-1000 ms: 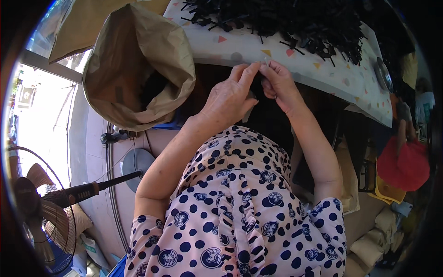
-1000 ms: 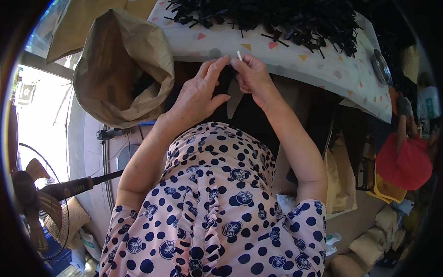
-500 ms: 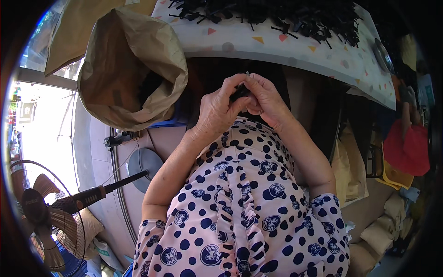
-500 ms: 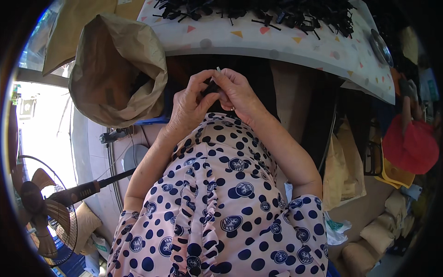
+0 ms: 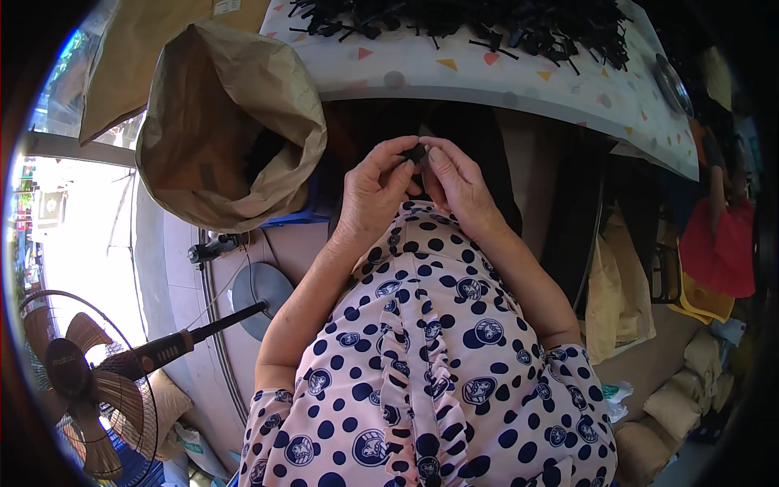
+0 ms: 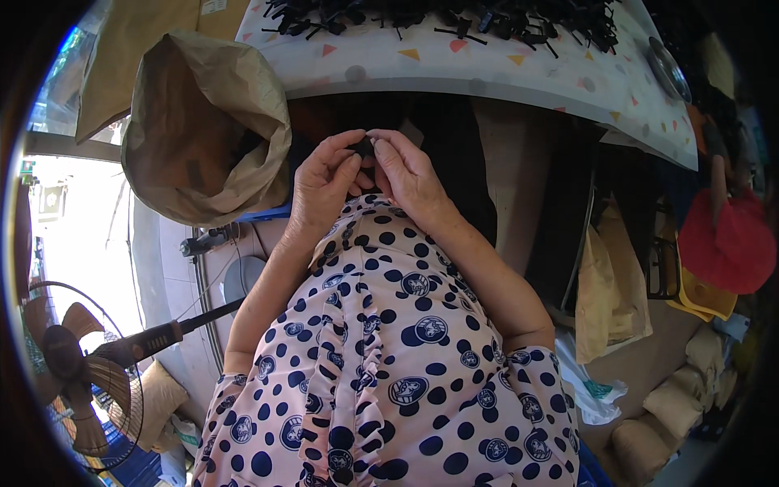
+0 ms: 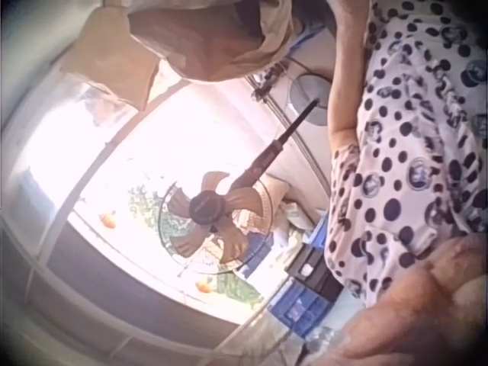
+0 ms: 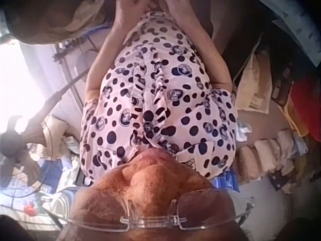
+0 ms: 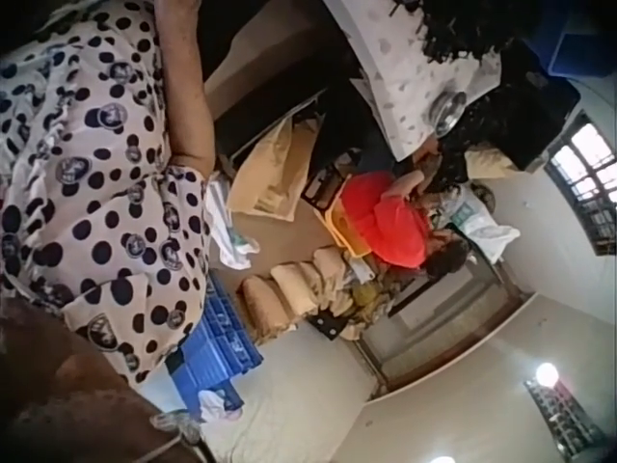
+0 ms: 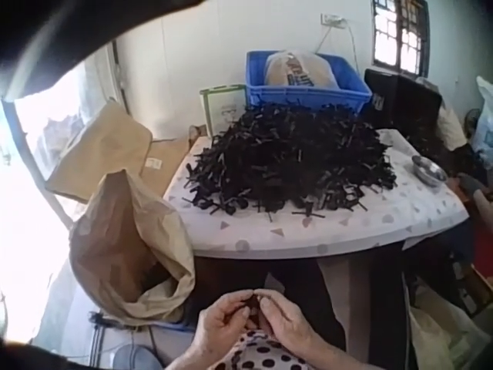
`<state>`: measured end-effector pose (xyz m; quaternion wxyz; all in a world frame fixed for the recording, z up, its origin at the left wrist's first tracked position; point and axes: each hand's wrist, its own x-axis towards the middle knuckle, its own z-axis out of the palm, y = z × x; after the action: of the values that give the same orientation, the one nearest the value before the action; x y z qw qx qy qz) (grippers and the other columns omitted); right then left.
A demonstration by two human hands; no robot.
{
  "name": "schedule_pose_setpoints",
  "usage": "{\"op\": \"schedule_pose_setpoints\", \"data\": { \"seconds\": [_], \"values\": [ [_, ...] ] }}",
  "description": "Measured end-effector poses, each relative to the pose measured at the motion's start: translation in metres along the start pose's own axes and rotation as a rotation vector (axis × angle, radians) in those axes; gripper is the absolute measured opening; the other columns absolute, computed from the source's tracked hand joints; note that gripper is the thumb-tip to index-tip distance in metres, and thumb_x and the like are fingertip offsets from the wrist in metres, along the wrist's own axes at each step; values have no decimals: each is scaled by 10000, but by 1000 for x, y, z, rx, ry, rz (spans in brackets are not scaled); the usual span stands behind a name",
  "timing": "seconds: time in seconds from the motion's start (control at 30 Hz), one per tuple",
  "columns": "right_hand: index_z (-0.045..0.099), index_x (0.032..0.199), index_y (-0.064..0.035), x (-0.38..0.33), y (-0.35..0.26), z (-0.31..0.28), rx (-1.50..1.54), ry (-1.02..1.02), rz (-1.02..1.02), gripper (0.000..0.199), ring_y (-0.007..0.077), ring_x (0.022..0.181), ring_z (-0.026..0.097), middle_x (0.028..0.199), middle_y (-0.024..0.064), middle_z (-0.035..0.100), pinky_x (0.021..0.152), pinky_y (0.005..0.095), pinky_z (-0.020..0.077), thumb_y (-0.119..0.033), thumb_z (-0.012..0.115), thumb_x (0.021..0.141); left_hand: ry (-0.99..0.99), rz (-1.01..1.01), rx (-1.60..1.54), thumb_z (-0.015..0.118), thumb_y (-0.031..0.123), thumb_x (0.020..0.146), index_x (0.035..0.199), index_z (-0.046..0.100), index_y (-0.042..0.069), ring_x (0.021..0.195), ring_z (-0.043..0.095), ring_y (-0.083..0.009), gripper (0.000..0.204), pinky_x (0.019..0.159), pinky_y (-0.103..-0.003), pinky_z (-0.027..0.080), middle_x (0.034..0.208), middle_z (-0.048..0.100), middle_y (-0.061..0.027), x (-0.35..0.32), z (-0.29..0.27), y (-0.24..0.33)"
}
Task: Assembling and packaging small black industrial components into a paper bag at a workbench.
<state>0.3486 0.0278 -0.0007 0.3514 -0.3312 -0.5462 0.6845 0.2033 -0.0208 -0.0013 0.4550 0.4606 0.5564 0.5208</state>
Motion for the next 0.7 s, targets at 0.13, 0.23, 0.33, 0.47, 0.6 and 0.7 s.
{"op": "schedule_pose_setpoints", "data": {
  "seconds": [0.13, 0.23, 0.33, 0.47, 0.6, 0.7],
  "values": [
    [483, 1238, -4, -1, 8, 1, -76, -34, -43, 350, 33, 495, 381, 630, -26, 452, 440, 175, 315, -264, 414, 1014, 11, -7, -29, 502, -1, 931, 1230, 558, 64, 685, 594, -54, 311, 589, -171, 466, 826, 629, -7, 0, 1, 0],
    [468, 1249, -2, -1, 9, 3, -121, -34, -55, 340, 27, 515, 394, 670, -28, 464, 449, 165, 326, -243, 397, 1020, 25, -4, -5, 503, 4, 932, 1222, 566, 64, 688, 592, -47, 303, 585, -168, 463, 819, 622, 0, 0, 1, -2],
    [459, 1257, -1, 0, 12, 5, -148, -21, -89, 337, 24, 528, 402, 687, -26, 468, 454, 162, 332, -231, 403, 1019, 15, 65, 26, 504, 8, 933, 1225, 565, 65, 698, 589, -37, 304, 579, -167, 459, 824, 621, 4, 0, 2, -5],
    [460, 1247, -5, 1, 12, 6, -128, -11, -87, 312, 24, 529, 404, 693, -28, 468, 453, 162, 341, -207, 411, 1015, 67, 95, 91, 536, 12, 912, 1189, 590, 57, 695, 579, -55, 286, 610, -191, 477, 840, 635, -16, -1, 5, -3],
    [459, 1242, -21, 1, 5, 11, -36, -18, -11, 284, 24, 512, 398, 678, -32, 463, 444, 161, 346, -182, 408, 1014, 160, 327, 311, 573, 2, 877, 1132, 622, 48, 656, 590, -124, 263, 622, -240, 499, 855, 650, -77, -1, 8, -2],
    [463, 1243, -37, 3, 7, 12, -79, 1, -42, 275, 22, 497, 393, 666, -37, 460, 430, 165, 345, -177, 406, 1014, 211, 464, 412, 557, 0, 877, 1129, 625, 65, 646, 615, -186, 269, 605, -267, 510, 875, 647, -111, -1, 11, 1]
  ]
}}
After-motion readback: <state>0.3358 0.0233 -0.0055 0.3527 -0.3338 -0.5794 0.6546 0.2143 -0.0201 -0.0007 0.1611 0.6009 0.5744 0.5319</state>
